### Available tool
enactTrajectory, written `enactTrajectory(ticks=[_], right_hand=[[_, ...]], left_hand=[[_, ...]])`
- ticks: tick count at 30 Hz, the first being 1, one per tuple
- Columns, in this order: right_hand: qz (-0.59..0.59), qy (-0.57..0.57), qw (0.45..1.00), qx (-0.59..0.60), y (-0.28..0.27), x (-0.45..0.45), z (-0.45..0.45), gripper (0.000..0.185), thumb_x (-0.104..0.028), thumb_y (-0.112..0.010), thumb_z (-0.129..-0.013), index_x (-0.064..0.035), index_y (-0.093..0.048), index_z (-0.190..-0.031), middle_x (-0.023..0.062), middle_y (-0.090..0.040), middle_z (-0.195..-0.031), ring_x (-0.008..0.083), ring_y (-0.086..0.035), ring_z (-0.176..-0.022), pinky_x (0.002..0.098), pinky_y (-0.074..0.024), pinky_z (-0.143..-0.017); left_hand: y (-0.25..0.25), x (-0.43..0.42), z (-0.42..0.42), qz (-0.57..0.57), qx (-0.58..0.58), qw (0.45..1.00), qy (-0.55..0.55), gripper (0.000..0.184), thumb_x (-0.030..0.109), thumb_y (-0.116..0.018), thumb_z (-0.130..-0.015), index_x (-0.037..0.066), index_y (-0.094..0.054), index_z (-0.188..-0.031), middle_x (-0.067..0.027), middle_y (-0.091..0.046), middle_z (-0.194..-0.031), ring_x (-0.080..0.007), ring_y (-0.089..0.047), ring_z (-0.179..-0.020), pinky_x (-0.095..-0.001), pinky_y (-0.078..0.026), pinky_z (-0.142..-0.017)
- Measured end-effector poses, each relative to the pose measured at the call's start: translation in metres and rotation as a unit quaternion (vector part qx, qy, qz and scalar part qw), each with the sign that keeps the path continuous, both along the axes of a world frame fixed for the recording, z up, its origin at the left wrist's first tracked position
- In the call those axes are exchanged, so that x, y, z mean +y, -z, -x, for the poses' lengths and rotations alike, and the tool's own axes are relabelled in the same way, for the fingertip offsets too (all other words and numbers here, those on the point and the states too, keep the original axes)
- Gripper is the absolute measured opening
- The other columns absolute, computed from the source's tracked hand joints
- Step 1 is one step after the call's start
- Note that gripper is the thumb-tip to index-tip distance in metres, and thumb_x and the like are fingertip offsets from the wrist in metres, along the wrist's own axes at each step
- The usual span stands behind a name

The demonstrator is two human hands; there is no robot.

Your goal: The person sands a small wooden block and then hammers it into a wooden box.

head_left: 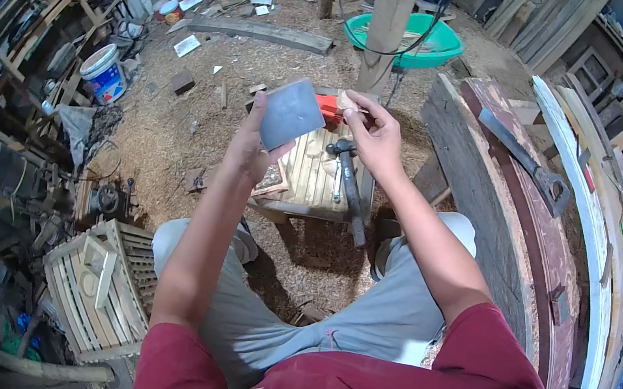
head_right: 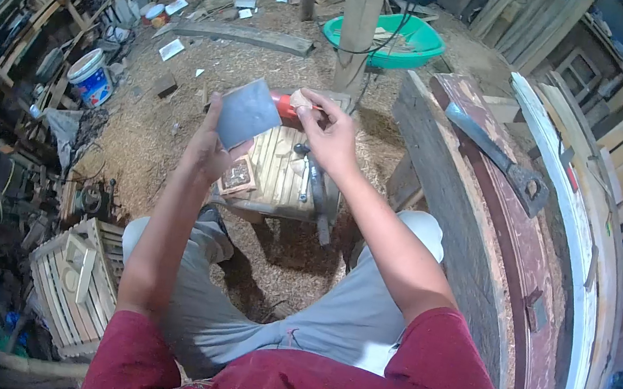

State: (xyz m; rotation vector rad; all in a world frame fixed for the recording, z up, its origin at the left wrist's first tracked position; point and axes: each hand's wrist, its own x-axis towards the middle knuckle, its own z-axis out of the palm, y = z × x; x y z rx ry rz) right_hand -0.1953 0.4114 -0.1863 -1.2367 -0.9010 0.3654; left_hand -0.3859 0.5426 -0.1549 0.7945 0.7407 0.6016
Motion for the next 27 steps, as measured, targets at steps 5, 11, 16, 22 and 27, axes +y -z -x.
enactTrajectory(ticks=[5,11,16,22,27], right_hand=[[0.03,0.0,0.999,0.027,-0.008,-0.01,-0.011,0.039,-0.001,-0.068,-0.101,0.0034,-0.065,-0.139,0.0112,-0.072,-0.129,0.0122,-0.069,-0.108,0.0265,-0.0561,-0.098],[0.01,0.049,0.999,-0.019,-0.006,-0.021,-0.023,0.037,-0.001,-0.071,-0.097,-0.0045,-0.072,-0.134,0.0053,-0.076,-0.115,0.0074,-0.068,-0.095,0.0243,-0.0547,-0.087],[0.029,0.036,0.991,-0.126,-0.006,-0.036,-0.034,0.033,-0.003,-0.074,-0.097,-0.0031,-0.071,-0.13,0.0069,-0.073,-0.128,0.0109,-0.067,-0.111,0.0282,-0.0534,-0.098],[0.019,0.05,0.977,-0.207,-0.004,-0.057,-0.031,0.032,-0.004,-0.079,-0.093,-0.0022,-0.074,-0.125,0.0117,-0.074,-0.127,0.0192,-0.07,-0.115,0.0329,-0.0535,-0.101],[-0.051,0.085,0.954,-0.284,-0.015,-0.064,-0.025,0.026,-0.002,-0.08,-0.089,-0.0046,-0.079,-0.115,0.0117,-0.077,-0.117,0.0261,-0.072,-0.109,0.0371,-0.0556,-0.098]], left_hand=[[0.021,0.007,-0.022,-0.014,0.01,0.997,0.08,0.07,0.069,-0.055,-0.102,0.016,-0.05,-0.147,-0.0052,-0.067,-0.131,-0.0208,-0.065,-0.108,-0.0422,-0.051,-0.098],[0.023,-0.018,-0.053,-0.135,-0.063,0.987,0.057,0.063,0.056,-0.05,-0.108,0.008,-0.048,-0.149,-0.0158,-0.062,-0.141,-0.0297,-0.064,-0.126,-0.045,-0.053,-0.105],[0.018,-0.023,-0.058,-0.043,-0.204,0.973,0.095,0.06,0.042,-0.05,-0.108,-0.003,-0.047,-0.147,-0.0216,-0.059,-0.145,-0.0386,-0.058,-0.135,-0.0562,-0.043,-0.12],[0.029,-0.008,-0.058,-0.051,-0.223,0.964,0.139,0.063,0.034,-0.053,-0.099,-0.005,-0.046,-0.148,-0.0249,-0.06,-0.142,-0.0399,-0.06,-0.133,-0.0557,-0.044,-0.12],[0.036,-0.003,-0.067,-0.031,-0.259,0.95,0.17,0.051,0.026,-0.05,-0.102,0.0,-0.049,-0.146,-0.0199,-0.064,-0.138,-0.0361,-0.066,-0.126,-0.0566,-0.054,-0.109]])
